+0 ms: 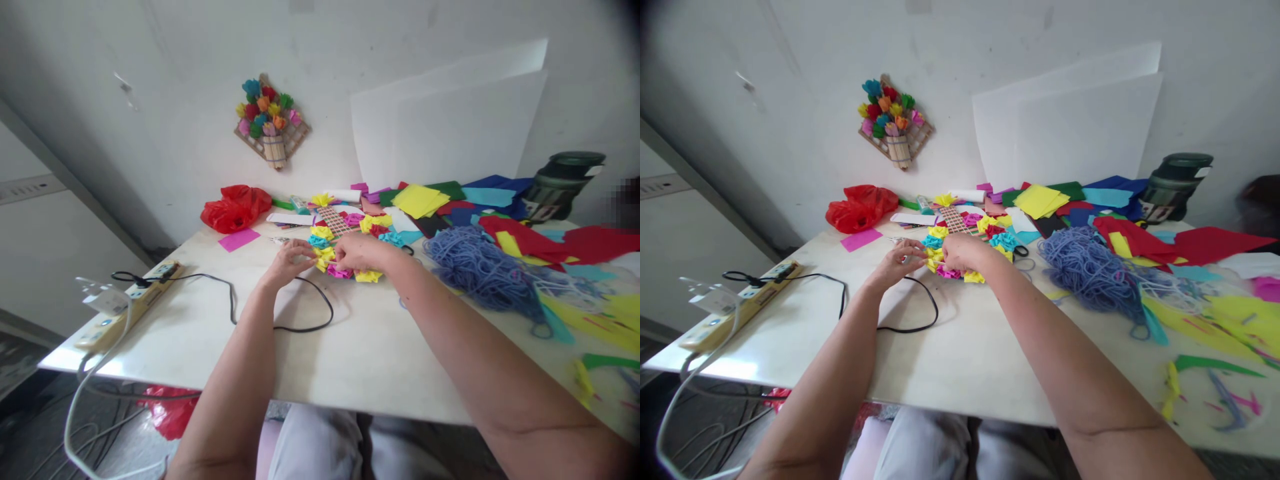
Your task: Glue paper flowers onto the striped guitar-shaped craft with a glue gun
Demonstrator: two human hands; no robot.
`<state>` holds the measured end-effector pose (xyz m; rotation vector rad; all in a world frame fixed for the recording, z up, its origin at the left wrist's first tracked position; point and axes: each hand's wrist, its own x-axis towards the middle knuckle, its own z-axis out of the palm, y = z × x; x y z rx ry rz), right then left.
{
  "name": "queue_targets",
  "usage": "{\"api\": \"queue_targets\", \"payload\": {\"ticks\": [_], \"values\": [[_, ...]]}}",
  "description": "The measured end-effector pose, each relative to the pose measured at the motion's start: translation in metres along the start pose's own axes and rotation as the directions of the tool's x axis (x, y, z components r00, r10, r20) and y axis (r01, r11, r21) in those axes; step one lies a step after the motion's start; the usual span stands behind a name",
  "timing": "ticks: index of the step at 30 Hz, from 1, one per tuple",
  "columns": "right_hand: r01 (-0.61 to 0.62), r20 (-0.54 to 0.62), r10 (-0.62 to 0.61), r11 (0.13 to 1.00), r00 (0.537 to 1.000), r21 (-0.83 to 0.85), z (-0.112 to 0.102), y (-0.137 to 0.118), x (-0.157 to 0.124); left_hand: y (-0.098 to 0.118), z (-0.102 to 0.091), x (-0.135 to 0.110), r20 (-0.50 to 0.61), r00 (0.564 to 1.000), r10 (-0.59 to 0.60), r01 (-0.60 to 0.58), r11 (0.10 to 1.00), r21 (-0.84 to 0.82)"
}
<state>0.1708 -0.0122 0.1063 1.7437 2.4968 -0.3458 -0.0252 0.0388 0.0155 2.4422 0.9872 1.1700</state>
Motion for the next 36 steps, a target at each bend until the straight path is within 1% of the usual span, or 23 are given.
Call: {"api": "queue_targets", "payload": {"ticks": [3, 7, 10, 12, 16, 19, 22, 25, 31, 36], "values": [[0.028, -0.04, -0.029, 0.999, 0.999, -0.021, 0.001, 0.002, 0.002, -0.001, -0.001, 0.0, 0.012, 1.0, -0.009, 0.009, 1.0, 0.016], [0.015, -0.076, -0.02, 0.998, 0.997, -0.061, 0.003, 0.002, 0.004, -0.001, -0.001, 0.001, 0.023, 1.0, -0.011, 0.01, 1.0, 0.023], [0.024, -0.1, -0.03, 0.998, 0.995, -0.059, 0.006, 0.002, 0.007, 0.0, -0.002, 0.001, 0.031, 0.999, -0.026, 0.025, 0.999, 0.031], [0.018, -0.137, -0.026, 0.998, 0.99, -0.054, 0.009, 0.002, 0.01, 0.001, -0.003, 0.001, 0.04, 0.998, -0.043, 0.042, 0.999, 0.032], [0.036, -0.261, -0.047, 0.998, 0.964, -0.046, 0.019, 0.003, 0.017, 0.002, -0.005, 0.001, 0.054, 0.997, -0.063, 0.063, 0.998, 0.009], [0.068, -0.328, -0.064, 0.998, 0.942, 0.002, 0.024, 0.004, 0.021, 0.003, -0.006, 0.001, 0.063, 0.994, -0.093, 0.093, 0.996, 0.004], [0.113, -0.353, -0.086, 0.992, 0.932, 0.056, 0.028, 0.004, 0.022, 0.004, -0.007, 0.001, 0.068, 0.993, -0.101, 0.102, 0.995, -0.003], [0.154, -0.393, -0.113, 0.985, 0.913, 0.075, 0.029, 0.001, 0.02, 0.004, -0.007, 0.001, 0.075, 0.993, -0.089, 0.09, 0.996, -0.014], [0.139, -0.466, -0.103, 0.989, 0.879, 0.043, 0.031, -0.005, 0.019, 0.002, -0.008, 0.002, 0.085, 0.992, -0.098, 0.101, 0.995, -0.029], [0.155, -0.478, -0.13, 0.988, 0.869, 0.013, 0.035, -0.007, 0.022, 0.003, -0.008, 0.002, 0.09, 0.989, -0.121, 0.125, 0.991, -0.043]]}}
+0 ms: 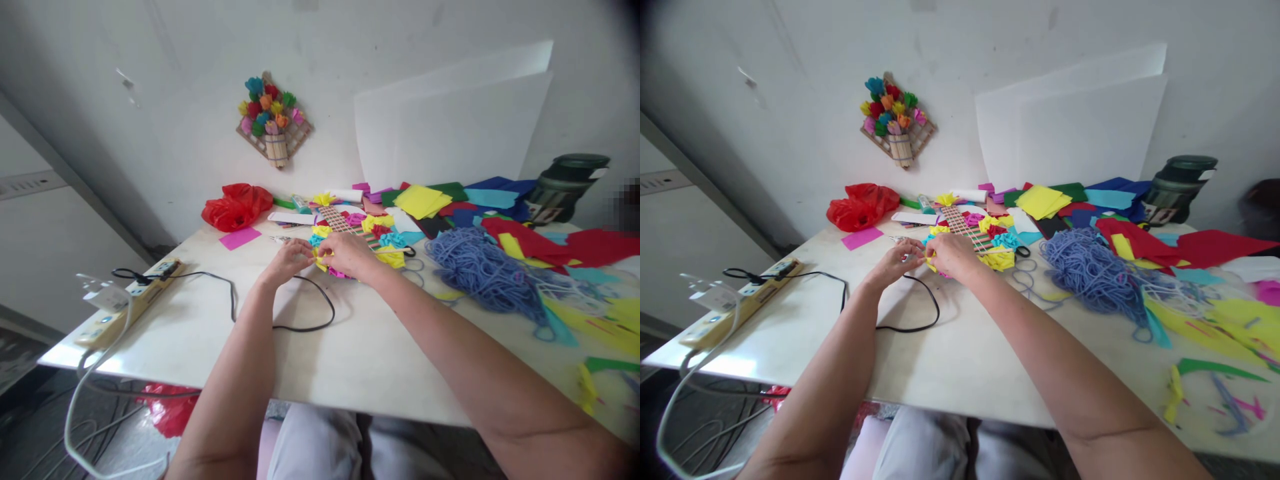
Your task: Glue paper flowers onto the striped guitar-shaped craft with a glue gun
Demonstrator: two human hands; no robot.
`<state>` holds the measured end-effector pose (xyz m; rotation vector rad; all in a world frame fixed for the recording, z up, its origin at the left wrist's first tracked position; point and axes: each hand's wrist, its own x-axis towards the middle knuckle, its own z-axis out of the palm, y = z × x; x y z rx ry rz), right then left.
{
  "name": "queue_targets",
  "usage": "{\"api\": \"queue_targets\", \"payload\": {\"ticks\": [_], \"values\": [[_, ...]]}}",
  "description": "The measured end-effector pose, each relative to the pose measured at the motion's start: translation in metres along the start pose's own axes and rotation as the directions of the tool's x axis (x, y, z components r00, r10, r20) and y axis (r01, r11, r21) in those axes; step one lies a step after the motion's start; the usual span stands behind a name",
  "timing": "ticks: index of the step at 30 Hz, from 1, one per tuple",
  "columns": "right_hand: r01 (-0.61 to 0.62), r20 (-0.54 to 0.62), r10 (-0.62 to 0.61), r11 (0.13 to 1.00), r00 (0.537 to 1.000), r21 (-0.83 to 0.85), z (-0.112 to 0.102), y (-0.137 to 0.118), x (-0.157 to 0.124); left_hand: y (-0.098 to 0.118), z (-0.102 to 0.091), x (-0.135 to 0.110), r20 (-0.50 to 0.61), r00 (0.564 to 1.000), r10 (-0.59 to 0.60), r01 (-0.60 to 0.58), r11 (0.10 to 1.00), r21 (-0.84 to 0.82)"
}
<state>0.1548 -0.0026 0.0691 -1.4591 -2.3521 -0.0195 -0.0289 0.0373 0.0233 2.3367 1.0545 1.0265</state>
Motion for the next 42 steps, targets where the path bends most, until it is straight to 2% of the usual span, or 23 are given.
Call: {"api": "queue_targets", "payload": {"ticks": [18, 28, 34, 38, 42], "values": [[-0.002, -0.048, 0.001, 1.0, 0.999, -0.016, 0.006, -0.003, 0.0, 0.004, -0.003, -0.002, 0.019, 1.0, -0.012, 0.012, 0.999, -0.036], [0.001, 0.031, 0.002, 0.996, 1.0, -0.085, 0.003, -0.005, 0.0, 0.005, -0.003, -0.003, 0.024, 1.0, -0.01, 0.011, 0.999, -0.043], [-0.026, 0.052, 0.03, 0.998, 0.998, -0.062, 0.008, -0.002, 0.003, 0.008, -0.002, -0.003, 0.03, 0.999, -0.016, 0.019, 0.996, -0.089], [-0.037, 0.075, 0.039, 0.999, 0.996, -0.03, 0.008, -0.001, 0.003, 0.012, -0.001, -0.004, 0.021, 0.999, -0.032, 0.034, 0.998, -0.056], [-0.057, 0.103, 0.062, 0.997, 0.993, -0.043, 0.007, -0.001, 0.004, 0.01, 0.003, -0.003, 0.004, 1.0, 0.01, -0.01, 0.999, -0.05]]}}
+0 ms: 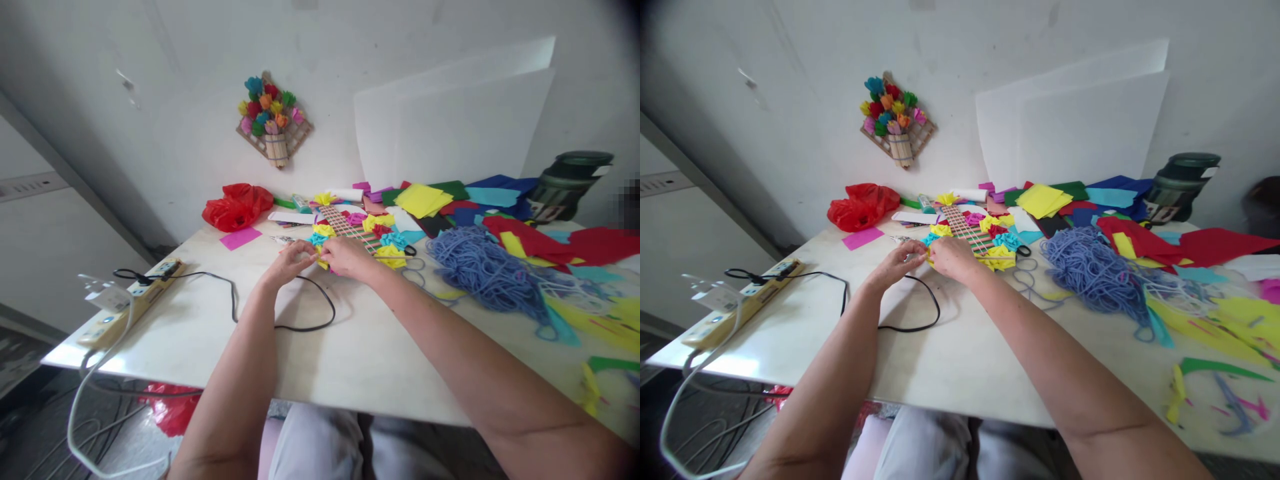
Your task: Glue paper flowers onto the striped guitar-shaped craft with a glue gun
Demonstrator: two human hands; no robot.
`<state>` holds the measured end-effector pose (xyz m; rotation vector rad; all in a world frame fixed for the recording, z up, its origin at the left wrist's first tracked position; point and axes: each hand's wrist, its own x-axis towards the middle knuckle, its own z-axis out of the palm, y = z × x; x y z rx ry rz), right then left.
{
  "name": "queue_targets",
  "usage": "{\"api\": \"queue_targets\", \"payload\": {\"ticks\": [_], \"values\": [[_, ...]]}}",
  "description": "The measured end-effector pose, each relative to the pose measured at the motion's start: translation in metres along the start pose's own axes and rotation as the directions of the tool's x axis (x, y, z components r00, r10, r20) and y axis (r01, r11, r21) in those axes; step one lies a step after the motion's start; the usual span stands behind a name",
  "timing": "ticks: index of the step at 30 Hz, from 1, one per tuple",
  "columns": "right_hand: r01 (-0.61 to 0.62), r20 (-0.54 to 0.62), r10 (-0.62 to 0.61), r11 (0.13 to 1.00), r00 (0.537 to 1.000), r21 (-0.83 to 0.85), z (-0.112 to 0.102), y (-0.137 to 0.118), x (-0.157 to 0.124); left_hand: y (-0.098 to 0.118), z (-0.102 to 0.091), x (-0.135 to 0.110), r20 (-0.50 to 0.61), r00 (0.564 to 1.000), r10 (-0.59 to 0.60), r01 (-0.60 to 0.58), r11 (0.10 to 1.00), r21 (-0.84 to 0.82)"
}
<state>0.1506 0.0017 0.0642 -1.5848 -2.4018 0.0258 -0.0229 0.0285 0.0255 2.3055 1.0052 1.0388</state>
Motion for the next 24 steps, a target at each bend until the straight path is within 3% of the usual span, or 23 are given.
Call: {"api": "queue_targets", "payload": {"ticks": [12, 24], "values": [[-0.045, 0.061, 0.043, 0.998, 0.997, 0.032, -0.004, 0.0, 0.001, -0.011, 0.007, 0.004, -0.041, 0.997, 0.07, -0.067, 0.995, 0.076], [-0.023, -0.013, 0.022, 0.998, 1.0, -0.058, 0.0, -0.002, 0.001, -0.01, 0.007, 0.005, -0.031, 0.997, 0.071, -0.067, 0.993, 0.1]]}}
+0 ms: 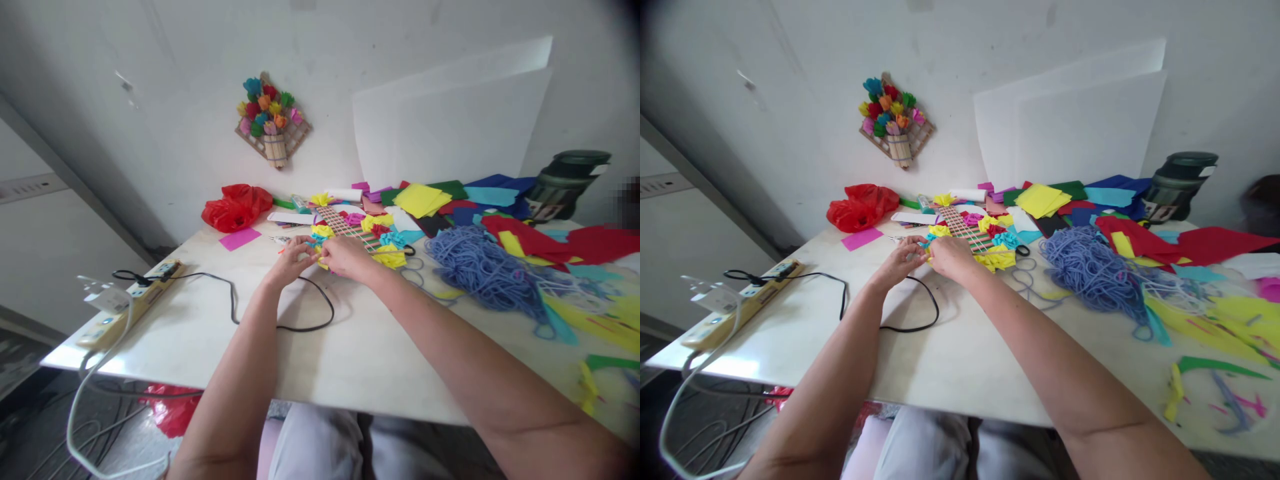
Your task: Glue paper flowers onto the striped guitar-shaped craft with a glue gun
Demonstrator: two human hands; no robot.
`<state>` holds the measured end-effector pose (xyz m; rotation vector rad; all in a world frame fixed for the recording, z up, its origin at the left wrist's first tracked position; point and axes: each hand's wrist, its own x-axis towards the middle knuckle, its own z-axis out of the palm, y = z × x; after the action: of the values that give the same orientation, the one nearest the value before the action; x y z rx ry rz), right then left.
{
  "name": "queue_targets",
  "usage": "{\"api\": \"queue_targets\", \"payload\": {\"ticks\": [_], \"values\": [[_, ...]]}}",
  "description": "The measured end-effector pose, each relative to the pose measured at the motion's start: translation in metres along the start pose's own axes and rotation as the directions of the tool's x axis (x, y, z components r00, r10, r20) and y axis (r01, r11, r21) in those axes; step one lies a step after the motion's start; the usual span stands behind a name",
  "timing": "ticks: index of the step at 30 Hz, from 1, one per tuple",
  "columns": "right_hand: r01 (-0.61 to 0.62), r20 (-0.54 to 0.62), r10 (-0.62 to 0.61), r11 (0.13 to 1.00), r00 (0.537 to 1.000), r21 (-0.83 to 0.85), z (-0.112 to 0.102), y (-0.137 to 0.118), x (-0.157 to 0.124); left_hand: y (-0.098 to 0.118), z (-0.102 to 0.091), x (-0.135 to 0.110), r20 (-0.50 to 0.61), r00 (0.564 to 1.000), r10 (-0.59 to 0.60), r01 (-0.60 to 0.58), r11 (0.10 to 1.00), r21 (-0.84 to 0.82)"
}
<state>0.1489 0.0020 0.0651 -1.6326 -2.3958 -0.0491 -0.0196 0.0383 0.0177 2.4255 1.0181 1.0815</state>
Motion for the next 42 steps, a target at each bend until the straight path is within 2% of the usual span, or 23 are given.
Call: {"api": "queue_targets", "payload": {"ticks": [6, 16, 37, 42], "values": [[0.072, -0.026, -0.074, 0.995, 0.997, -0.075, -0.003, -0.002, -0.003, -0.001, 0.001, 0.001, -0.02, 1.0, 0.009, -0.009, 1.0, -0.009], [0.074, -0.004, -0.075, 0.992, 0.997, -0.099, -0.006, -0.002, -0.004, -0.003, 0.002, 0.001, -0.082, 0.996, 0.04, -0.039, 0.999, 0.011], [0.1, 0.014, -0.099, 0.993, 0.995, -0.07, -0.004, 0.006, -0.003, 0.0, 0.003, 0.0, -0.101, 0.995, -0.017, 0.008, 0.996, -0.086], [0.101, 0.013, -0.1, 0.994, 0.995, -0.04, -0.004, 0.008, -0.002, -0.001, 0.002, -0.001, -0.094, 0.996, 0.002, -0.013, 0.994, -0.107]]}}
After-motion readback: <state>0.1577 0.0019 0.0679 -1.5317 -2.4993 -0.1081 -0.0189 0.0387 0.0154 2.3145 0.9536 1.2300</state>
